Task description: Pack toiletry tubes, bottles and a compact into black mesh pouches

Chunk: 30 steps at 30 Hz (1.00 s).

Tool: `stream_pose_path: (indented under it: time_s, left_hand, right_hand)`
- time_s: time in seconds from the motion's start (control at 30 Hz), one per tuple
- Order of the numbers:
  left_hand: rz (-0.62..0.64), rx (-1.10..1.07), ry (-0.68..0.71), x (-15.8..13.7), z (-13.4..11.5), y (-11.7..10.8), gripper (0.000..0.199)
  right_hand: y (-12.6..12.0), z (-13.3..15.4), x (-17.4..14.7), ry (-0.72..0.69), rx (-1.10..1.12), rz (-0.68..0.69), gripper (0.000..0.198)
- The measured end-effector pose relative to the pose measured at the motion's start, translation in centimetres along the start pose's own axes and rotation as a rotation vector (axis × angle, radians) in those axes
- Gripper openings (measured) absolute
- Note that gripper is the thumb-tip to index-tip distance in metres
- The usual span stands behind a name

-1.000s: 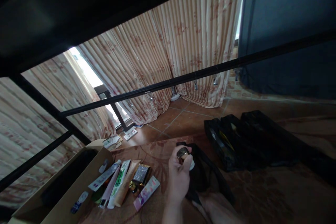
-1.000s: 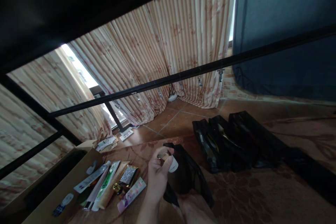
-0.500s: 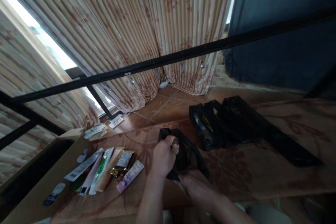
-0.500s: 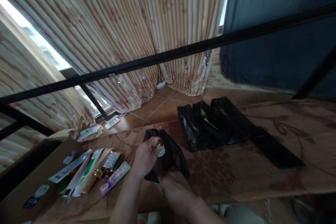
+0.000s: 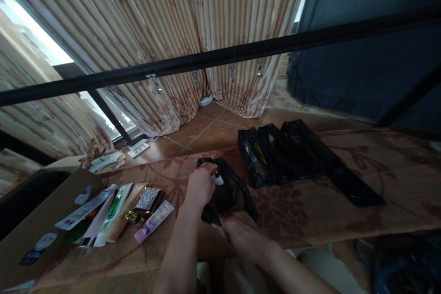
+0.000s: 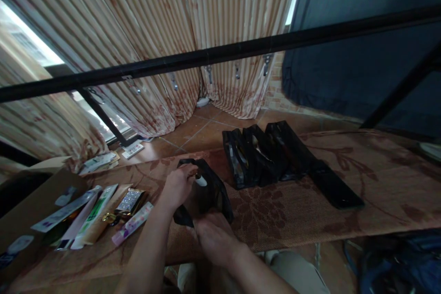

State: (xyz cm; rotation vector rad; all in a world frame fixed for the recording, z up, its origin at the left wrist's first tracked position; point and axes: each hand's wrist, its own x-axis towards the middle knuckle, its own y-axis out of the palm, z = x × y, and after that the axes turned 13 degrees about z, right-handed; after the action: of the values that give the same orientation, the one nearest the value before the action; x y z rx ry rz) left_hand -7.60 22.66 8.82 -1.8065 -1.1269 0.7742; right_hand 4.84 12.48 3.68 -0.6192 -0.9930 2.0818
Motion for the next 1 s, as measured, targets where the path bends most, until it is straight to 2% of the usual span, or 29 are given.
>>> stream_pose_path:
  time_s: [0.23,0.33,0.47,0.57,0.7,0.9,1.0]
  left_hand:
    - [-0.208,-0.238,0.211,-0.5,0.9,-0.5,0.033]
    - [-0.336,-0.297,0.230,-1.2,2.1,-1.0,0.029]
    - [-0.405,-0.316,0.136,-2.4,3.7,-1.0,0.030]
    - [-0.382,-0.310,0.034,-3.1,4.4,-0.6,0.031]
    - [-0.350,-0.316,-0.010,-3.9,4.6,-0.5,0.028]
    - [-0.428,-0.339,-0.088,-4.5,5.1,-1.2,0.027]
    - [-0.475,-0.324,-0.209,-4.9,5.9,-1.7,0.028]
  right_hand:
    - [-0.3,0.0,-0.1,0.030,-0.019,0.027,0.032]
    - [-0.5,0.1,0.0,0.021,0.001,0.030,0.030]
    - [-0.4,0.0,0.0,0.042,0.013,0.048,0.033]
    - [-0.2,-0.1,0.0,0.049,0.015,0.046,0.036]
    - [-0.1,-0.2,0.1,0.030,0.067,0.040,0.039]
    - [0.3,-0.1,0.2,0.099,0.012,0.025,0.041]
    - [0.4,-0.2,0.2,0.077,0.030,0.031,0.042]
